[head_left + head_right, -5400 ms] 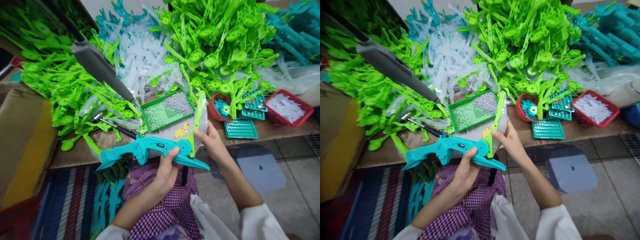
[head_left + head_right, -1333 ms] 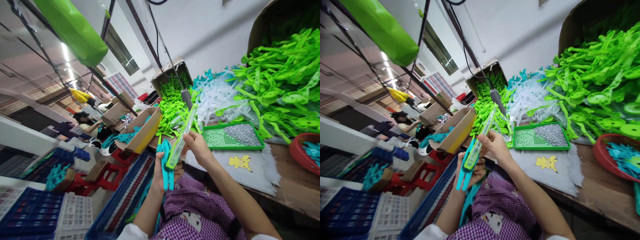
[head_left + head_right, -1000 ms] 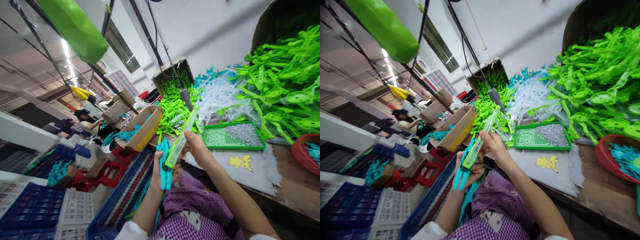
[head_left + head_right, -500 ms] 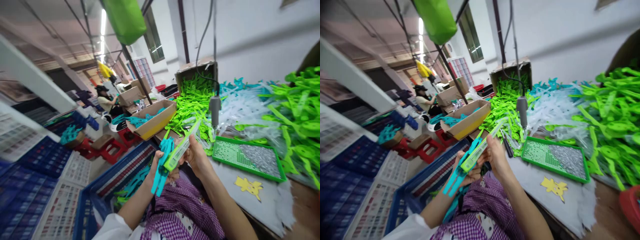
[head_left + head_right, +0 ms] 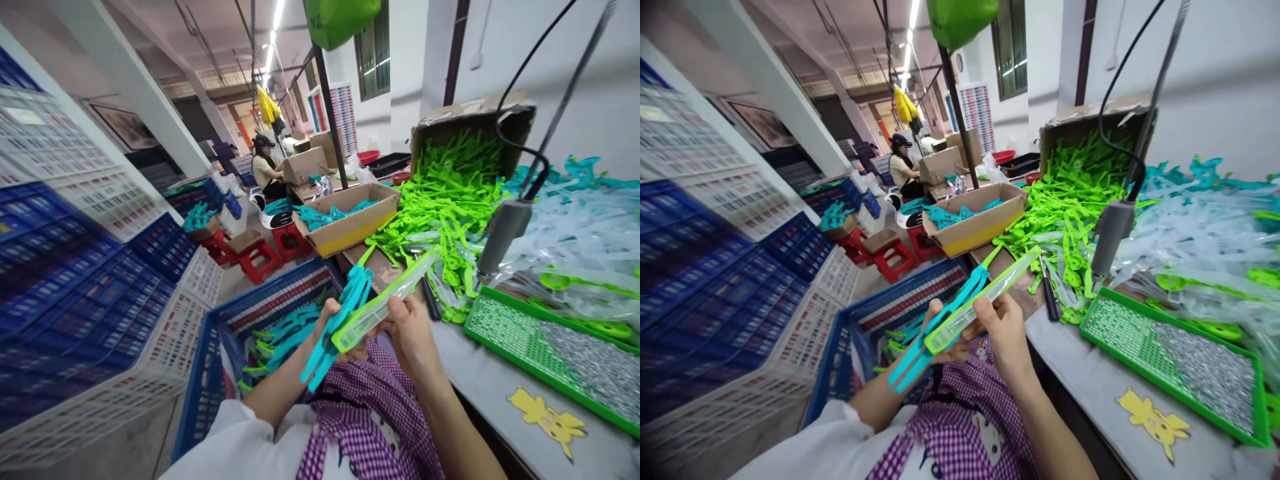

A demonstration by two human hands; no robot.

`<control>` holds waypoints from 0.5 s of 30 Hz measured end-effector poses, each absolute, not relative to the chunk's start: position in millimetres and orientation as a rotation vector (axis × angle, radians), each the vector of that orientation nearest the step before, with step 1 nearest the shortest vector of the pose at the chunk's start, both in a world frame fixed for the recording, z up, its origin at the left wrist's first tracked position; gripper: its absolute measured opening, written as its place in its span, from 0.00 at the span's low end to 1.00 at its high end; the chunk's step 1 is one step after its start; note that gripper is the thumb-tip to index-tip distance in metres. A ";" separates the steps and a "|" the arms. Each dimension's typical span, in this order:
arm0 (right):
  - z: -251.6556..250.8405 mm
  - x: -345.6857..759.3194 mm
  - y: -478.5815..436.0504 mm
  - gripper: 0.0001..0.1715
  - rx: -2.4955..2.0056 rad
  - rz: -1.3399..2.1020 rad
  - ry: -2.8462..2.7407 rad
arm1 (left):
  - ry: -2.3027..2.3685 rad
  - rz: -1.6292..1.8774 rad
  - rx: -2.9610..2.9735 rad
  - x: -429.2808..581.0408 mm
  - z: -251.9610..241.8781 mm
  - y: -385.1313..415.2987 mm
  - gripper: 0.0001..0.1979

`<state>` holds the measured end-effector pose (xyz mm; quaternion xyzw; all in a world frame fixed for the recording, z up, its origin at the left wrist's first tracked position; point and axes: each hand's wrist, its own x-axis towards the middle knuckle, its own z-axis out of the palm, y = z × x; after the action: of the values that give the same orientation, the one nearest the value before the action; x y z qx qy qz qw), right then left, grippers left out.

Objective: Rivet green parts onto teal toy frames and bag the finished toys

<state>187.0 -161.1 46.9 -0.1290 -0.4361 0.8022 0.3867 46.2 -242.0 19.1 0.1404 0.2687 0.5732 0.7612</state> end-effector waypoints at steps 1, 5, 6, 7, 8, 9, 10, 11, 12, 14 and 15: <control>45.9 186.3 -162.5 0.24 -0.325 2.039 -1.124 | 0.606 1.272 0.288 44.5 15.7 -244.3 0.20; 43.6 183.5 -167.5 0.23 -0.298 2.026 -1.169 | 0.646 1.262 0.275 38.2 6.8 -249.4 0.21; 42.9 182.8 -168.7 0.23 -0.292 2.021 -1.174 | 0.645 1.247 0.287 37.2 5.7 -249.8 0.21; 42.1 182.2 -169.8 0.23 -0.287 2.017 -1.175 | 0.640 1.236 0.298 36.5 5.0 -250.0 0.21; 41.0 181.5 -170.8 0.23 -0.281 2.016 -1.174 | 0.635 1.234 0.306 36.1 4.5 -250.0 0.21; 39.7 181.0 -171.7 0.23 -0.278 2.019 -1.172 | 0.633 1.242 0.309 35.9 4.1 -249.8 0.21; 38.2 180.5 -172.5 0.23 -0.280 2.025 -1.169 | 0.633 1.247 0.312 36.0 4.0 -249.5 0.21; 36.6 180.2 -173.1 0.24 -0.288 2.027 -1.162 | 0.639 1.249 0.315 36.2 4.0 -249.1 0.21; 35.2 180.0 -173.6 0.24 -0.303 2.026 -1.153 | 0.649 1.244 0.318 36.5 4.3 -248.6 0.20; 33.3 180.3 -174.5 0.25 -0.349 2.008 -1.130 | 0.664 1.218 0.319 37.4 6.1 -247.6 0.21; 33.2 180.7 -174.9 0.25 -0.367 1.999 -1.117 | 0.664 1.203 0.317 37.9 7.6 -247.1 0.21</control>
<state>180.7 -174.9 33.2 -0.1451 -0.4417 0.7900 0.3997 37.9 -247.1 7.6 0.1455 0.3051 0.5528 0.7617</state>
